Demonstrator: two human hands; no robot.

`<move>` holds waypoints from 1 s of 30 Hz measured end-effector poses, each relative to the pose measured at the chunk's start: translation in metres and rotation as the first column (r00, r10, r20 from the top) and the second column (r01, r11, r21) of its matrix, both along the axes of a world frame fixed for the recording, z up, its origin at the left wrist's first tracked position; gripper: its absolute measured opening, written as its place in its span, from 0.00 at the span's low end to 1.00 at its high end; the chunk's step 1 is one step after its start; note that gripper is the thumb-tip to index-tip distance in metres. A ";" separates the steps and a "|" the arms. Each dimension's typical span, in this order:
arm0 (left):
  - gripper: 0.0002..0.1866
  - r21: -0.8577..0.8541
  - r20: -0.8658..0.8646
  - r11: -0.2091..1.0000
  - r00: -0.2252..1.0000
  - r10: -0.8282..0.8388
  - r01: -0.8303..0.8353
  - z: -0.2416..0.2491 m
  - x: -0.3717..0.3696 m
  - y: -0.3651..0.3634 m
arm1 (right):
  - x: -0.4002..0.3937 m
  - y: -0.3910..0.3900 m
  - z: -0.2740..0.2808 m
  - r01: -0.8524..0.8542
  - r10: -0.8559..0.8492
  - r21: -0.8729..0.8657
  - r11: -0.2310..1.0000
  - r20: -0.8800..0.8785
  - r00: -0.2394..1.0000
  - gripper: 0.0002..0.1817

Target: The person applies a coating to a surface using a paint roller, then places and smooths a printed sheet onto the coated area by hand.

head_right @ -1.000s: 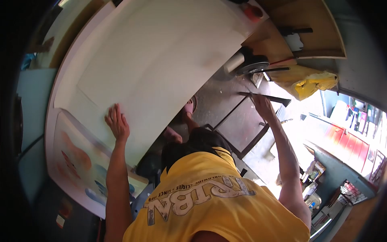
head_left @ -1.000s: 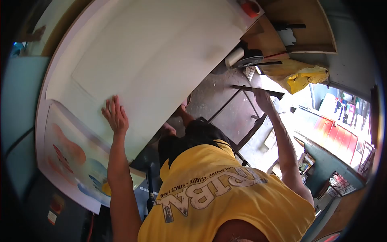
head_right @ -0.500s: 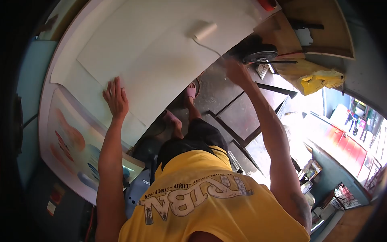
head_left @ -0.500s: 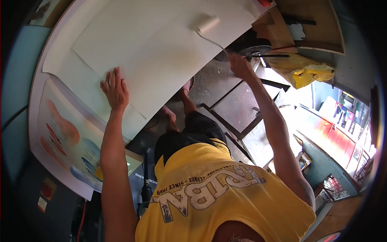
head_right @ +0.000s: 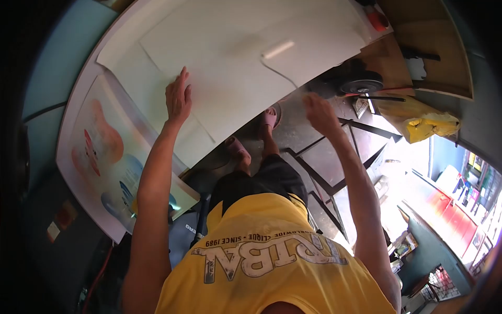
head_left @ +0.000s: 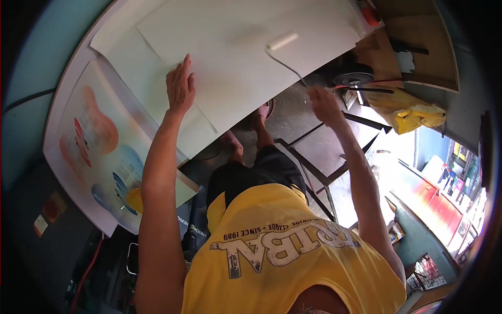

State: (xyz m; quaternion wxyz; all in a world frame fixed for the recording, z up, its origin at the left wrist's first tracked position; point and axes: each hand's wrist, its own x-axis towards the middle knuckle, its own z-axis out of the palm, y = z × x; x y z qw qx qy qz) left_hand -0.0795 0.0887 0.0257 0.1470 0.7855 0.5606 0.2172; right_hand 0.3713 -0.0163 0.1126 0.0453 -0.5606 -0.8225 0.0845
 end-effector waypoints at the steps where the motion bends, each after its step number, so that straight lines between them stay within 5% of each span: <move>1: 0.35 -0.011 0.059 0.999 0.998 -0.036 0.037 0.011 -0.007 0.004 | -0.031 0.016 -0.004 0.064 -0.069 -0.115 0.991 -0.035 0.997 0.07; 5: 0.38 0.133 -0.023 0.983 0.992 -0.124 0.126 0.020 -0.032 0.004 | -0.133 0.048 0.017 0.264 -0.335 -0.363 0.894 -0.148 0.931 0.16; 9: 0.35 0.181 -0.013 0.976 0.992 -0.124 0.125 -0.001 -0.050 0.007 | -0.157 0.054 0.015 0.349 -0.387 -0.384 0.855 -0.023 0.922 0.12; 11: 0.33 0.200 -0.041 0.974 0.994 -0.097 0.103 -0.013 -0.051 0.005 | -0.151 0.045 0.001 0.394 -0.419 -0.380 0.837 0.018 0.908 0.11; 15: 0.32 0.184 0.027 0.979 0.996 -0.091 0.084 -0.011 -0.052 0.005 | -0.110 -0.015 -0.028 0.184 -0.204 -0.241 0.953 -0.061 0.977 0.17; 19: 0.32 0.143 0.032 0.988 0.998 -0.059 0.054 -0.017 -0.053 0.005 | -0.100 -0.099 0.026 0.430 -0.429 -0.440 0.788 0.108 0.897 0.13; 24: 0.34 0.134 0.047 0.990 0.997 -0.061 0.054 -0.015 -0.051 0.006 | -0.069 -0.158 0.048 0.553 -0.518 -0.501 0.666 0.223 0.826 0.10; 28: 0.35 0.153 -0.001 0.988 1.000 0.009 -0.009 -0.011 -0.050 0.000 | -0.092 -0.139 0.061 0.525 -0.547 -0.438 0.730 0.086 0.833 0.09; 30: 0.34 0.141 -0.014 0.990 1.000 0.017 -0.014 -0.011 -0.051 0.003 | -0.123 -0.095 0.068 0.371 -0.399 -0.394 0.841 0.011 0.917 0.05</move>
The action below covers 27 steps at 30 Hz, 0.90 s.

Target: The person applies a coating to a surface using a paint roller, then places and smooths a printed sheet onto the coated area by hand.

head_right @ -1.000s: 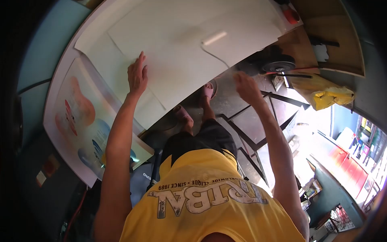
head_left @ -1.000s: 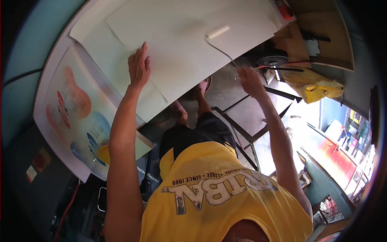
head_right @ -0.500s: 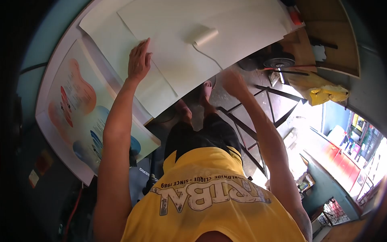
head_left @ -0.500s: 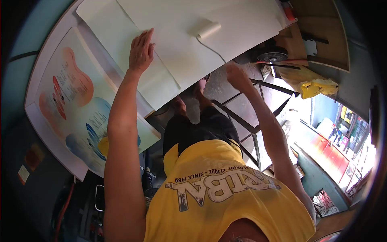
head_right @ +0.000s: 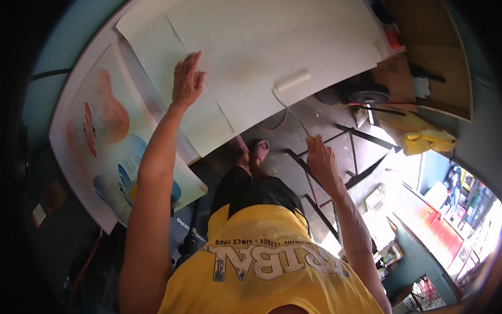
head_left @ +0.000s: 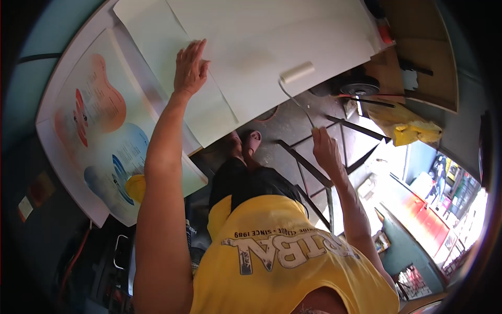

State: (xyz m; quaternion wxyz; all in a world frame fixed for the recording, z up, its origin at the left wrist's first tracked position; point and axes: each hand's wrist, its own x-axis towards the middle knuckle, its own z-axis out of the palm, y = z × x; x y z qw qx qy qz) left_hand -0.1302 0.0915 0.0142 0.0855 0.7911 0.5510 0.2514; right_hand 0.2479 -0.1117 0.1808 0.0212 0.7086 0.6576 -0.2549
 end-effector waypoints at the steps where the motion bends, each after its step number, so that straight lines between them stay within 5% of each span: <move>1: 0.34 -0.011 0.004 1.000 1.000 0.006 -0.006 -0.004 -0.002 0.000 | -0.009 0.020 -0.009 -0.046 0.046 0.014 0.999 0.001 0.999 0.05; 3: 0.33 -0.034 0.020 0.999 1.000 0.009 -0.009 -0.010 -0.002 0.002 | -0.018 0.055 -0.056 -0.264 0.268 0.246 0.933 0.019 0.963 0.07; 11: 0.31 0.022 0.020 1.000 1.000 0.003 -0.004 -0.014 -0.002 0.001 | -0.100 0.127 -0.070 0.116 -0.122 -0.058 0.992 -0.102 0.987 0.22; 15: 0.31 0.022 -0.011 1.000 1.000 0.020 -0.020 -0.014 -0.001 0.005 | -0.087 0.091 -0.077 0.158 -0.168 -0.113 0.981 -0.085 0.982 0.21; 19: 0.32 0.012 -0.023 1.000 0.999 0.027 -0.026 -0.015 -0.002 0.004 | -0.051 0.001 -0.075 -0.036 0.034 -0.045 0.998 -0.048 0.998 0.15; 23: 0.32 -0.002 -0.015 1.000 0.999 0.029 -0.029 -0.017 -0.003 0.006 | -0.025 -0.088 -0.054 -0.031 0.035 -0.057 0.998 0.054 0.998 0.09; 26: 0.33 0.005 0.007 0.999 0.999 0.034 -0.034 -0.015 -0.001 0.005 | -0.019 -0.106 -0.026 0.236 -0.226 -0.180 0.955 0.075 0.971 0.08; 27: 0.33 0.014 0.031 1.000 0.999 0.023 -0.023 -0.015 -0.001 0.006 | -0.021 -0.100 -0.020 0.206 -0.201 -0.098 0.974 0.062 0.978 0.08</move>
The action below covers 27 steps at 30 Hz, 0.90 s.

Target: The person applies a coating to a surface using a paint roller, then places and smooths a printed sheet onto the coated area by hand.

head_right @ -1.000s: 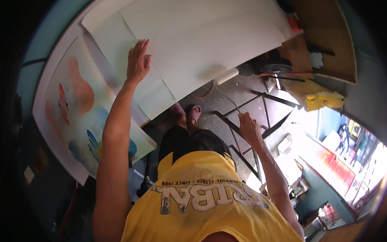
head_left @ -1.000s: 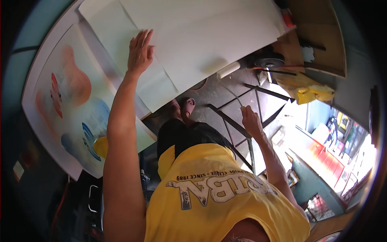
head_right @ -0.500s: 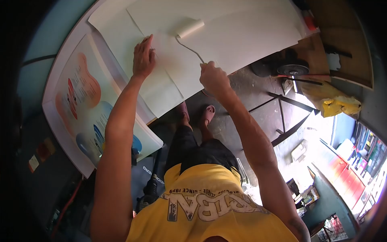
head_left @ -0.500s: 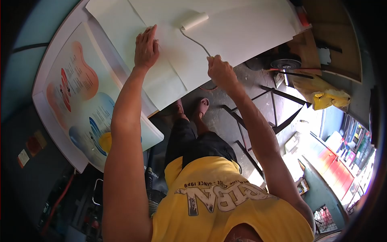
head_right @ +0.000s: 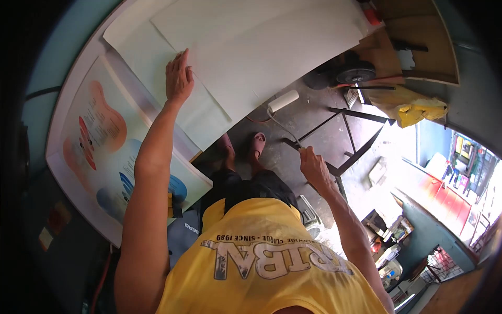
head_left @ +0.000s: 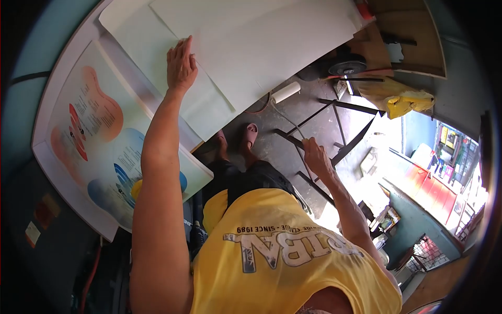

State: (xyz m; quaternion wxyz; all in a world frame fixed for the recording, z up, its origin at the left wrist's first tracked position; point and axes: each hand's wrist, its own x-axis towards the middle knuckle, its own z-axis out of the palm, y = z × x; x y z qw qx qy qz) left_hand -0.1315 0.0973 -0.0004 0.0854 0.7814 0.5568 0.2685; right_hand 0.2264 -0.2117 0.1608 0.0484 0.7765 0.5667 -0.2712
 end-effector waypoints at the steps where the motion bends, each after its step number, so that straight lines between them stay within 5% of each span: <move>1: 0.33 0.009 0.018 1.000 1.000 -0.007 0.007 -0.001 -0.001 0.001 | -0.003 0.008 0.004 -0.035 0.035 0.083 0.996 0.000 0.999 0.09; 7: 0.36 -0.007 0.097 1.000 0.995 0.016 -0.016 0.000 -0.006 0.001 | -0.081 0.130 -0.015 -0.466 0.448 0.167 0.869 0.131 0.884 0.12; 10: 0.41 -0.010 0.186 1.000 0.983 0.008 -0.007 0.002 -0.008 0.004 | -0.138 0.172 -0.020 -0.073 0.092 0.148 0.986 -0.128 0.987 0.17; 13: 0.42 -0.005 0.225 1.000 0.974 -0.007 0.008 0.001 -0.010 0.001 | -0.159 0.182 -0.022 -0.024 0.030 0.034 0.999 -0.191 0.981 0.22; 19: 0.48 0.051 0.216 0.999 0.976 0.001 -0.013 0.001 -0.008 0.001 | -0.163 0.177 -0.047 -0.050 0.055 0.038 0.998 -0.155 0.986 0.22; 22: 0.43 -0.013 0.244 1.000 0.970 -0.017 0.021 0.005 -0.011 0.000 | -0.157 0.154 -0.049 -0.035 0.035 0.000 0.999 -0.069 0.997 0.19; 25: 0.43 -0.102 0.192 0.995 0.981 0.037 -0.018 0.009 -0.007 -0.002 | -0.128 0.096 -0.061 -0.319 0.317 0.066 0.945 0.039 0.948 0.16; 27: 0.43 -0.089 0.182 0.996 0.983 0.035 -0.019 0.008 -0.009 0.000 | -0.115 0.056 -0.049 -0.170 0.174 0.055 0.984 -0.088 0.981 0.15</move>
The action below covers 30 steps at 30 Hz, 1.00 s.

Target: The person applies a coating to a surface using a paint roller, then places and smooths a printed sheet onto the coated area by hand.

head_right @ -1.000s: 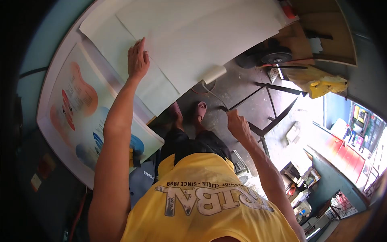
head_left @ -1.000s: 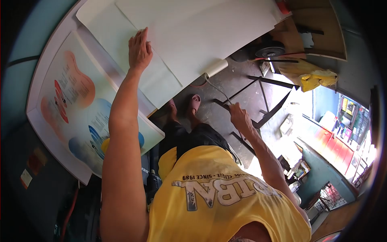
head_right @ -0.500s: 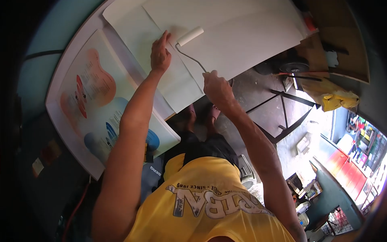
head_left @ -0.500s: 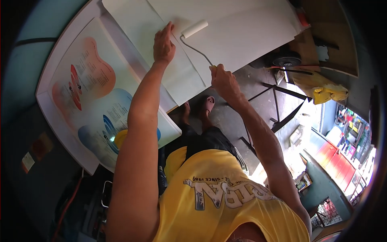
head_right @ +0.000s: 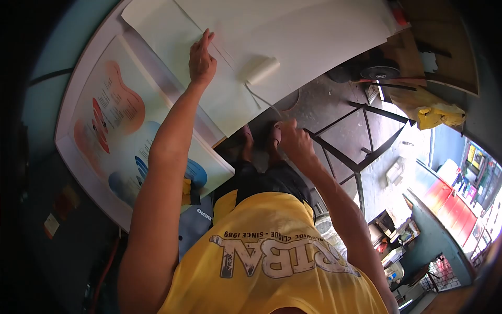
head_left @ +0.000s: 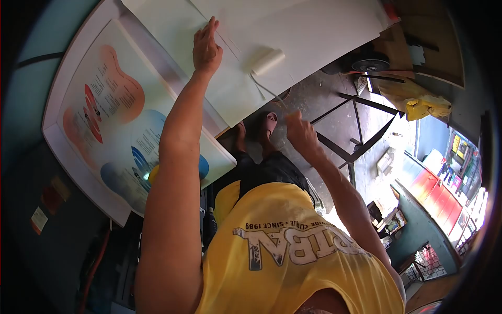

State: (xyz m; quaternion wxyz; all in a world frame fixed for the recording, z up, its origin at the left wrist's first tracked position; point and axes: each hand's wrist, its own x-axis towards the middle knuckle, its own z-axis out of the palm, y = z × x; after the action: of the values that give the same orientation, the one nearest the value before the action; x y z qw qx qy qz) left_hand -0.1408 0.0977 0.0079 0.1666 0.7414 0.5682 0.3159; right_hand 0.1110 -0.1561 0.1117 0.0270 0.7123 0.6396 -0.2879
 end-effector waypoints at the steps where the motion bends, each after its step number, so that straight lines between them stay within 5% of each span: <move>1: 0.43 0.018 -0.008 1.000 1.000 -0.005 0.005 -0.004 0.000 0.001 | 0.004 -0.016 0.011 0.064 -0.062 -0.072 0.995 0.030 0.998 0.12; 8: 0.45 0.037 -0.007 0.999 1.000 0.024 -0.023 -0.007 0.003 0.000 | 0.036 -0.065 0.058 0.117 -0.109 -0.109 0.987 0.070 0.992 0.13; 15: 0.45 0.015 -0.005 1.000 1.000 0.006 -0.006 -0.003 -0.001 -0.003 | -0.004 0.065 0.034 -0.325 0.322 0.137 0.936 0.040 0.946 0.11; 21: 0.46 -0.006 0.005 1.000 1.000 0.009 -0.009 -0.003 -0.002 -0.003 | -0.049 0.123 0.024 0.044 -0.050 -0.079 0.996 -0.071 0.996 0.19; 30: 0.49 0.086 0.037 0.996 0.999 0.011 -0.014 -0.009 -0.003 -0.002 | -0.061 0.126 0.019 0.012 -0.012 -0.080 0.997 0.000 1.000 0.20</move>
State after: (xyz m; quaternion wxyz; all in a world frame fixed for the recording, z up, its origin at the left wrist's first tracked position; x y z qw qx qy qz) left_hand -0.1436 0.0960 -0.0015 0.1428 0.7386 0.5554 0.3546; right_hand 0.0503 -0.0304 0.1309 0.0538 0.7143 0.6232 -0.3138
